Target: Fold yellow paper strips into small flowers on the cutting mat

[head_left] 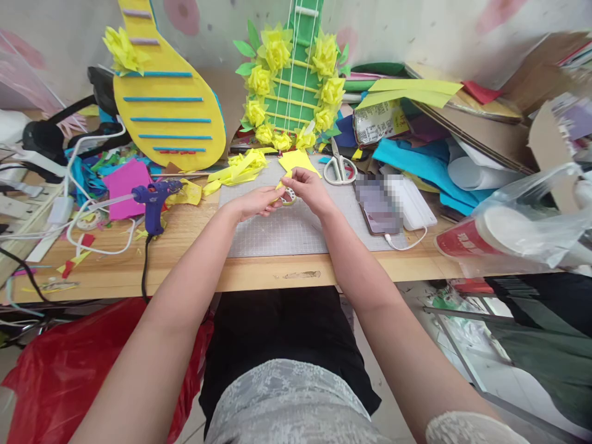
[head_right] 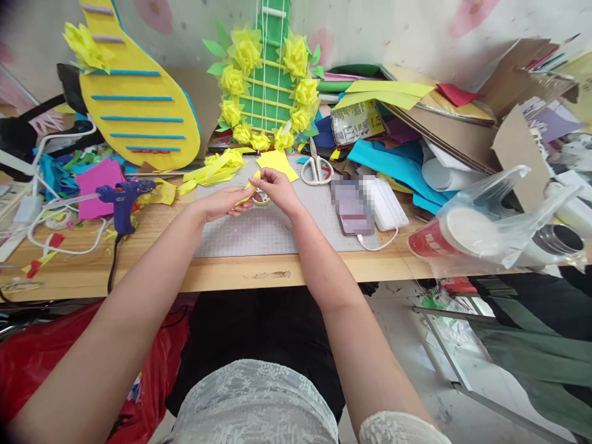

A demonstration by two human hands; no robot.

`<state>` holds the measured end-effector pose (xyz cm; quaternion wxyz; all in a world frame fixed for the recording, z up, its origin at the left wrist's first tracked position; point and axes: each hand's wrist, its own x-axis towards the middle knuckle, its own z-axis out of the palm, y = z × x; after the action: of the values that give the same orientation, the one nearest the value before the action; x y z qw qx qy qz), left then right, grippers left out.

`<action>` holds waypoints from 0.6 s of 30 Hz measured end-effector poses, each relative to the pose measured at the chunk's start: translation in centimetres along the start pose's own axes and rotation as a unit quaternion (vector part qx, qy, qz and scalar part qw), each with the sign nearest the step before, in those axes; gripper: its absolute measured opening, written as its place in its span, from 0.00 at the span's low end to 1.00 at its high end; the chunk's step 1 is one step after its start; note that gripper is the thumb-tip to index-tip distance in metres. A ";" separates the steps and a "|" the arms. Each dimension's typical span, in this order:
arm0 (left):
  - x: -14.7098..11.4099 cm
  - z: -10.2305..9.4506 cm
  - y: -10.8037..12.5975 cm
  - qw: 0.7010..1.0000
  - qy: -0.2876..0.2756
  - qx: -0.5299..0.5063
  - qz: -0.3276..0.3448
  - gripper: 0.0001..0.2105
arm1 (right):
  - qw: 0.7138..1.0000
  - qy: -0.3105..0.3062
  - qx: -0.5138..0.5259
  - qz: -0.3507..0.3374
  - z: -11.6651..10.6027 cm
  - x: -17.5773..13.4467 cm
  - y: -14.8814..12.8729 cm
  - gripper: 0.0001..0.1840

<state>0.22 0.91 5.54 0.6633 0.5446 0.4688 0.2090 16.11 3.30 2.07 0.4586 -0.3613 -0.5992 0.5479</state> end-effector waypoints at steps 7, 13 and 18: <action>0.5 0.0 -0.2 0.999 0.049 -0.022 -0.006 0.12 | 0.999 0.044 -0.014 0.017 0.4 0.3 0.4 0.27; 0.7 -0.4 -1.0 0.995 0.040 -0.086 0.001 0.12 | 1.000 0.014 0.001 0.015 1.3 0.6 0.9 0.24; 0.5 -0.3 -1.4 0.996 0.038 -0.074 -0.003 0.10 | 1.000 0.017 0.011 0.016 1.6 0.8 1.3 0.21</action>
<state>-0.15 1.04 4.06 0.6842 0.4841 0.4783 0.2622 14.24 3.68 0.94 0.4633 -0.3751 -0.5794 0.5558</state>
